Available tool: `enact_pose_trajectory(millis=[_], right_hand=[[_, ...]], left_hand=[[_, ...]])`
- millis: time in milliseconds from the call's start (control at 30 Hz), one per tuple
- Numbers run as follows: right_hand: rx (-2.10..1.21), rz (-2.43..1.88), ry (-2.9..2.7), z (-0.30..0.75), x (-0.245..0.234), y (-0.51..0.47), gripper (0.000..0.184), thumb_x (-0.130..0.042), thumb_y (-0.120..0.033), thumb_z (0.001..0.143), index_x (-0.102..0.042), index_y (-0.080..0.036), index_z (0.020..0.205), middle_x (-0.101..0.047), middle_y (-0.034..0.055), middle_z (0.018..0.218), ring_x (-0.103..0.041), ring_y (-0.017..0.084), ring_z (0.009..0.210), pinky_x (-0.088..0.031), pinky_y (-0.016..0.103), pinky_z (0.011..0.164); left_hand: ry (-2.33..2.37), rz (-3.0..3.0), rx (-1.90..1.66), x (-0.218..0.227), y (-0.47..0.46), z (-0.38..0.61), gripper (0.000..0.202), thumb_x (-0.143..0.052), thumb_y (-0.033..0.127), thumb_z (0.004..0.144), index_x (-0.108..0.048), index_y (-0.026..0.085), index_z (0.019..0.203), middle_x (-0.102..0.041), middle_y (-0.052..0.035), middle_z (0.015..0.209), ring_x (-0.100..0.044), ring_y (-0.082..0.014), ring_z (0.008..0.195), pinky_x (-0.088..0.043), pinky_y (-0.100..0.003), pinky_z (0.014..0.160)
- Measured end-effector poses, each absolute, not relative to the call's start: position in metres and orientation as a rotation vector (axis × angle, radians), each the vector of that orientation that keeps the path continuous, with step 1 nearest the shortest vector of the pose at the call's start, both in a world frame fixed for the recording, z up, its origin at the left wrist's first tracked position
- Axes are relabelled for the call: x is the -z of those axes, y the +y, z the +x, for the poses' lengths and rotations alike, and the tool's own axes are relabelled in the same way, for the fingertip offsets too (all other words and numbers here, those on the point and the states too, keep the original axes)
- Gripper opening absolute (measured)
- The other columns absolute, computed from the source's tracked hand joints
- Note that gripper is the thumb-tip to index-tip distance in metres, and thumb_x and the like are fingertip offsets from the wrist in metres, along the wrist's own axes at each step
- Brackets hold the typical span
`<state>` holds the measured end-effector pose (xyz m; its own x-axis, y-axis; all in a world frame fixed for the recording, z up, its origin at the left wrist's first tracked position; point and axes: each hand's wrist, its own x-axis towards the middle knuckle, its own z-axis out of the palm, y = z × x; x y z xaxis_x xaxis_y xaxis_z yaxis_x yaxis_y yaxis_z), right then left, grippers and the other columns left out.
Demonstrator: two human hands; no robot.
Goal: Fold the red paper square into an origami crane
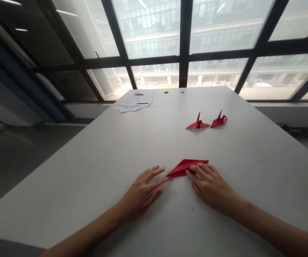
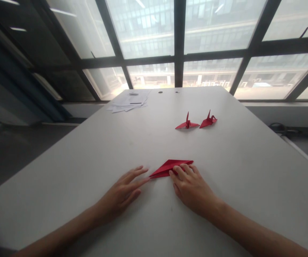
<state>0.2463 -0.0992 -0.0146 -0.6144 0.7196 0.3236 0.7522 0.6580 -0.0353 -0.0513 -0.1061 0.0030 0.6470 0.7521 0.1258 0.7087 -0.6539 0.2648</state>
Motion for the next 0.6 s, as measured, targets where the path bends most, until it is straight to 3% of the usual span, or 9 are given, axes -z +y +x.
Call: enact_pose_trajectory(millis=[67, 200, 433, 600], right_hand=[[0.151, -1.16, -2.562, 0.246, 0.015, -0.099, 0.038, -0.057, -0.018, 0.091, -0.061, -0.018, 0.129, -0.063, 0.0127, 0.123, -0.055, 0.03, 0.113, -0.043, 0.048, 0.098], [0.135, -1.161, -2.544, 0.245, 0.015, -0.099, 0.037, -0.057, -0.016, 0.09, -0.062, -0.018, 0.127, -0.064, 0.0123, 0.119, -0.056, 0.029, 0.11, -0.044, 0.047, 0.097], [0.025, -1.123, -2.462, 0.248, 0.008, -0.102, 0.041, -0.055, -0.015, 0.092, -0.055, -0.017, 0.134, -0.067, 0.0105, 0.116, -0.057, 0.027, 0.107, -0.042, 0.048, 0.101], [-0.026, -1.124, -2.434, 0.247, 0.003, -0.097, 0.024, -0.053, -0.018, 0.095, -0.065, -0.021, 0.116, -0.064, 0.0094, 0.115, -0.056, 0.026, 0.106, -0.045, 0.045, 0.094]], left_hand=[[1.229, 2.622, -0.436, -0.01, -0.103, -0.038, 0.042, -0.038, 0.028, 0.104, -0.045, 0.028, 0.145, -0.048, -0.004, 0.149, -0.041, -0.0201, 0.139, -0.038, -0.041, 0.115], [1.268, 2.685, -0.464, -0.012, -0.095, -0.003, 0.046, -0.048, 0.034, 0.101, -0.045, 0.019, 0.144, -0.054, -0.0103, 0.142, -0.046, -0.0259, 0.132, -0.04, -0.046, 0.111], [1.275, 2.756, -0.41, 0.0, -0.089, 0.016, 0.032, -0.053, 0.031, 0.098, -0.058, 0.021, 0.128, -0.061, -0.009, 0.122, -0.053, -0.027, 0.114, -0.046, -0.045, 0.098], [1.238, 2.772, -0.433, 0.001, -0.078, 0.006, 0.03, -0.055, 0.024, 0.097, -0.061, 0.027, 0.126, -0.061, -0.0066, 0.121, -0.054, -0.0249, 0.111, -0.047, -0.042, 0.095]])
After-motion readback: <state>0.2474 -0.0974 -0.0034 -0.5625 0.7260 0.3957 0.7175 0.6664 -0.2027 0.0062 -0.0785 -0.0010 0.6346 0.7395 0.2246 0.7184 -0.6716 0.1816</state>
